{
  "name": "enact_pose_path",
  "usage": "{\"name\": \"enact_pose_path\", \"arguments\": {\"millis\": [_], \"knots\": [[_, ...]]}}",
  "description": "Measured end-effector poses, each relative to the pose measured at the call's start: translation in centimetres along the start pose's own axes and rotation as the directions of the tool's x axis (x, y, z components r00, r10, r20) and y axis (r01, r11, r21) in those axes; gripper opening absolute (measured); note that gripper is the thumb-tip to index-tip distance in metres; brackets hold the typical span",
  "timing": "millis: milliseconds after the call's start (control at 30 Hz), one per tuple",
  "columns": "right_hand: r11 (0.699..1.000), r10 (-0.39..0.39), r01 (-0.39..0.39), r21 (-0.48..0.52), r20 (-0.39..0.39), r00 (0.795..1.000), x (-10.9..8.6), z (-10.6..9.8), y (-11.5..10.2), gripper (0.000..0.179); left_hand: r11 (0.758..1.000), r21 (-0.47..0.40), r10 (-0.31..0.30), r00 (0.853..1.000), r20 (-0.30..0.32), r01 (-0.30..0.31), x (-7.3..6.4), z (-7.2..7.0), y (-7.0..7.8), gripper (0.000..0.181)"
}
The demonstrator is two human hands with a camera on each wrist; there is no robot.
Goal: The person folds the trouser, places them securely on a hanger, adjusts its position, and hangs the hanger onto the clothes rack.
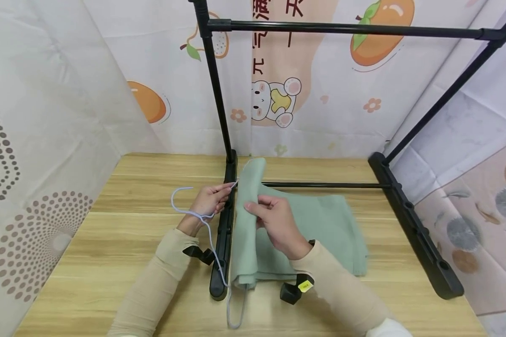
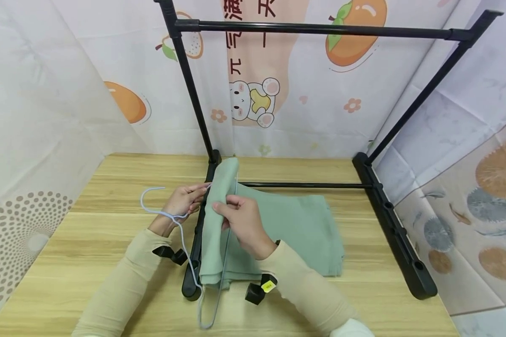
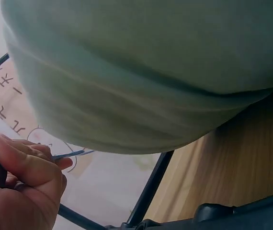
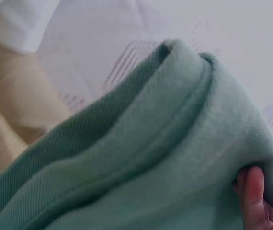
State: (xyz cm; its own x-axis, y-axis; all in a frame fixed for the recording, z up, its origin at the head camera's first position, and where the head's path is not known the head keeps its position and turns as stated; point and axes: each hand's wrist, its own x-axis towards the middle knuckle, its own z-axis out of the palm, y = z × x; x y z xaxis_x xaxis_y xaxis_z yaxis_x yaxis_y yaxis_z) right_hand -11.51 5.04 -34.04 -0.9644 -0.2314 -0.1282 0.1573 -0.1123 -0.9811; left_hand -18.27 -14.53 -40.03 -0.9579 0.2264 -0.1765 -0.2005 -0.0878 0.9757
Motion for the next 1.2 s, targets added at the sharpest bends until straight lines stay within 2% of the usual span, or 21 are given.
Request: {"name": "enact_pose_path", "arguments": {"millis": [200,333,433,633,867,1100,1200], "knots": [[0.990,0.027,-0.033,0.139,0.049,0.998,-1.5,0.2,-2.4,0.033,0.999,0.026,0.036,0.999,-0.010,-0.036,0.0,0.1,-0.4,0.040],[0.983,0.024,-0.034,0.180,0.057,0.998,-2.1,-0.3,-3.6,0.027,0.998,0.056,0.017,1.000,-0.010,-0.017,-0.3,0.1,-0.7,0.040],[0.986,0.014,-0.022,0.167,0.047,0.999,-1.5,-1.6,-4.3,0.013,0.999,0.047,0.009,0.999,-0.036,-0.007,-0.2,-0.2,-0.4,0.039],[0.997,0.026,-0.027,0.068,0.016,1.000,-0.7,-5.9,-4.6,0.020,0.996,0.083,-0.010,0.996,-0.092,0.018,0.1,-1.1,0.3,0.039],[0.999,0.041,-0.044,-0.027,-0.082,0.996,-0.1,-11.0,-2.8,0.013,0.994,0.091,-0.044,0.991,-0.123,0.055,0.4,-2.0,0.3,0.038],[0.982,0.105,-0.133,-0.137,-0.195,0.975,-0.5,-15.7,0.4,0.050,0.992,0.096,-0.068,0.990,-0.127,0.081,0.9,-2.0,0.1,0.039],[0.964,0.143,-0.187,-0.191,-0.221,0.965,-0.3,-17.4,2.2,0.055,0.990,0.111,-0.071,0.989,-0.131,0.086,1.1,-2.0,0.1,0.038]]}}
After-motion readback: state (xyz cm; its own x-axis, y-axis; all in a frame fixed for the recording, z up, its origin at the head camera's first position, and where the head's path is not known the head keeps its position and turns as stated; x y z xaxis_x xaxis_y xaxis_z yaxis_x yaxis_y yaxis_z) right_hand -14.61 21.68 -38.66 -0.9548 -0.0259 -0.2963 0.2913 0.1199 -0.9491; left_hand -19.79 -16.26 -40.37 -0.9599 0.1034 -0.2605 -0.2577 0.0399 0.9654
